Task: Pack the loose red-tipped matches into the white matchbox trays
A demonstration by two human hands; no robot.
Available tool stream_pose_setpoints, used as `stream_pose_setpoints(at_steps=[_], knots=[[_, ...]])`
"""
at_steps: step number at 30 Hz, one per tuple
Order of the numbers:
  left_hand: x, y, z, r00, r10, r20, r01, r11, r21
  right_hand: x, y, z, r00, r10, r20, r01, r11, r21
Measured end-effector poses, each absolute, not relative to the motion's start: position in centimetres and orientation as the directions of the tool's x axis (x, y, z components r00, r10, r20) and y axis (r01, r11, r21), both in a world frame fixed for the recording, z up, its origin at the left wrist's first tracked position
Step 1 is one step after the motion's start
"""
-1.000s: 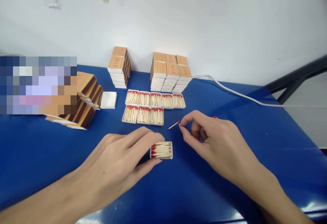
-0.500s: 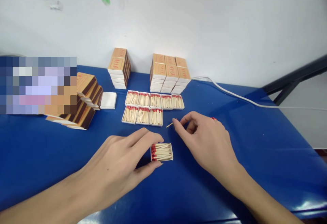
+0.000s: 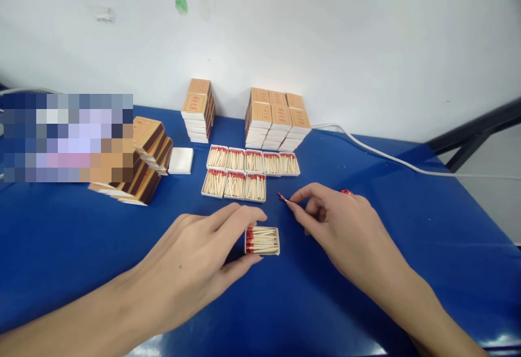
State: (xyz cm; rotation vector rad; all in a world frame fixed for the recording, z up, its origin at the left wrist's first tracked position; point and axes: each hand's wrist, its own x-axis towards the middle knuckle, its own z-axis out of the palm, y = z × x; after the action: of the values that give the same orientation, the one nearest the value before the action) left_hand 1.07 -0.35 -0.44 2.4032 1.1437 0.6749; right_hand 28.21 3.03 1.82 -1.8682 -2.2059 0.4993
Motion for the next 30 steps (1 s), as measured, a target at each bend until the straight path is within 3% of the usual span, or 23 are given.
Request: stream_pose_setpoints(at_steps=[4, 8, 11, 16, 22, 30], knots=[[0.9, -0.2, -0.2, 0.509, 0.833, 0.219, 0.639, -0.535, 0.553, 30.0, 2.5, 1.2, -0.232, 0.972, 0.026, 0.918, 0.228, -0.325], [0.7, 0.0, -0.3, 0.459, 0.872, 0.172, 0.658, -0.464, 0.593, 30.2, 2.2, 1.9, -0.299, 0.945, 0.131, 0.876, 0.326, -0.356], [0.8, 0.3, -0.4, 0.444, 0.877, 0.183, 0.631, -0.451, 0.631, 29.1, 1.5, 3.0, -0.391, 0.886, 0.251, 0.787, 0.463, -0.407], [1.0, 0.6, -0.4, 0.455, 0.874, 0.172, 0.588, -0.440, 0.679, 26.8, -0.1, 2.8, -0.544, 0.782, 0.303, 0.666, 0.623, -0.410], [1.0, 0.3, -0.5, 0.478, 0.862, 0.168, 0.569, -0.449, 0.689, 26.0, -0.2, 1.7, -0.564, 0.773, 0.289, 0.708, 0.633, -0.314], [1.0, 0.2, -0.4, 0.475, 0.858, 0.195, 0.591, -0.475, 0.652, 26.0, -0.2, 1.7, -0.549, 0.799, 0.244, 0.725, 0.601, -0.336]])
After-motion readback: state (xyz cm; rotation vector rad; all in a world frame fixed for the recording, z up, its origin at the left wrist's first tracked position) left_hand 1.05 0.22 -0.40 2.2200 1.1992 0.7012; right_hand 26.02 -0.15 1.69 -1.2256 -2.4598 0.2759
